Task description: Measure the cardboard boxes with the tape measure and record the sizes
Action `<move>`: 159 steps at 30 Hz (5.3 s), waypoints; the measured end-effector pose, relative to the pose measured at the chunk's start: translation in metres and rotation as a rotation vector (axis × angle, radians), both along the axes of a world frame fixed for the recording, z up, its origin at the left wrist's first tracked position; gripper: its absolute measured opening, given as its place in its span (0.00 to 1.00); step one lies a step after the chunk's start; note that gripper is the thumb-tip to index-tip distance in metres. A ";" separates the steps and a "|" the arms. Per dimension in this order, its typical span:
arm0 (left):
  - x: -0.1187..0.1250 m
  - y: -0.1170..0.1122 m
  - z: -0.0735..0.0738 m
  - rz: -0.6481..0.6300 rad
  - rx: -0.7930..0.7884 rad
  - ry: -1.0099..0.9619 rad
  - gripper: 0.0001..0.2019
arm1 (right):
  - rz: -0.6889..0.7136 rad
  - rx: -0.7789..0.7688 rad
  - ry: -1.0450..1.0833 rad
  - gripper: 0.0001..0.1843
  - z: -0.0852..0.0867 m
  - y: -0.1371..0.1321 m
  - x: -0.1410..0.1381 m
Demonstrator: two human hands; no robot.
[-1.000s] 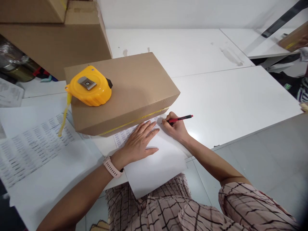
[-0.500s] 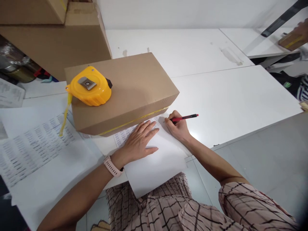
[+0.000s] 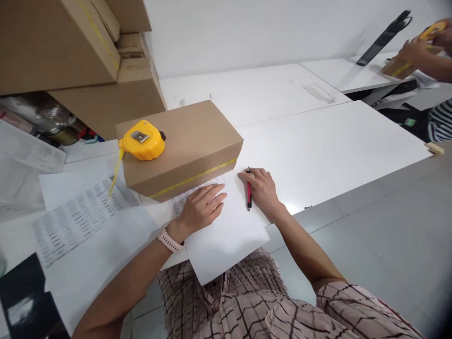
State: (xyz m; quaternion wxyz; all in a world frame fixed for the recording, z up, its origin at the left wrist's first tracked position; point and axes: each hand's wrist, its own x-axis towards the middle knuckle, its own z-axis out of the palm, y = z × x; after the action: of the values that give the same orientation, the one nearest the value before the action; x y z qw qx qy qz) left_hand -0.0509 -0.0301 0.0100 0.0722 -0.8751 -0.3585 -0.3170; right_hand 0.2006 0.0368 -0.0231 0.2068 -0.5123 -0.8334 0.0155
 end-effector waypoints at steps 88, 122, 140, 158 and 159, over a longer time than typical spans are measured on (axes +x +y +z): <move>-0.203 0.021 0.154 0.597 -0.876 -0.905 0.21 | -0.057 -0.816 0.812 0.32 0.127 0.130 -0.089; 0.035 -0.071 0.106 0.059 -1.252 -1.805 0.30 | 0.448 -0.641 0.601 0.31 0.172 0.085 -0.132; 0.032 -0.098 0.094 0.319 -0.779 -1.526 0.25 | 0.365 -0.419 1.050 0.36 0.172 0.163 -0.147; -0.066 -0.056 0.113 0.367 -0.490 -1.548 0.19 | 0.278 -0.385 0.789 0.26 0.158 0.096 -0.050; -0.067 -0.050 0.120 0.338 -0.484 -1.550 0.18 | 0.255 -0.336 0.742 0.26 0.167 0.103 -0.053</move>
State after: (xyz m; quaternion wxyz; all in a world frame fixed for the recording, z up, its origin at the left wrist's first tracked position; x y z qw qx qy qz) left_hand -0.1175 -0.0797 0.1296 -0.3391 -0.3342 -0.4914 -0.7293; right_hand 0.1480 0.1396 0.1439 0.4026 -0.3913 -0.7452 0.3598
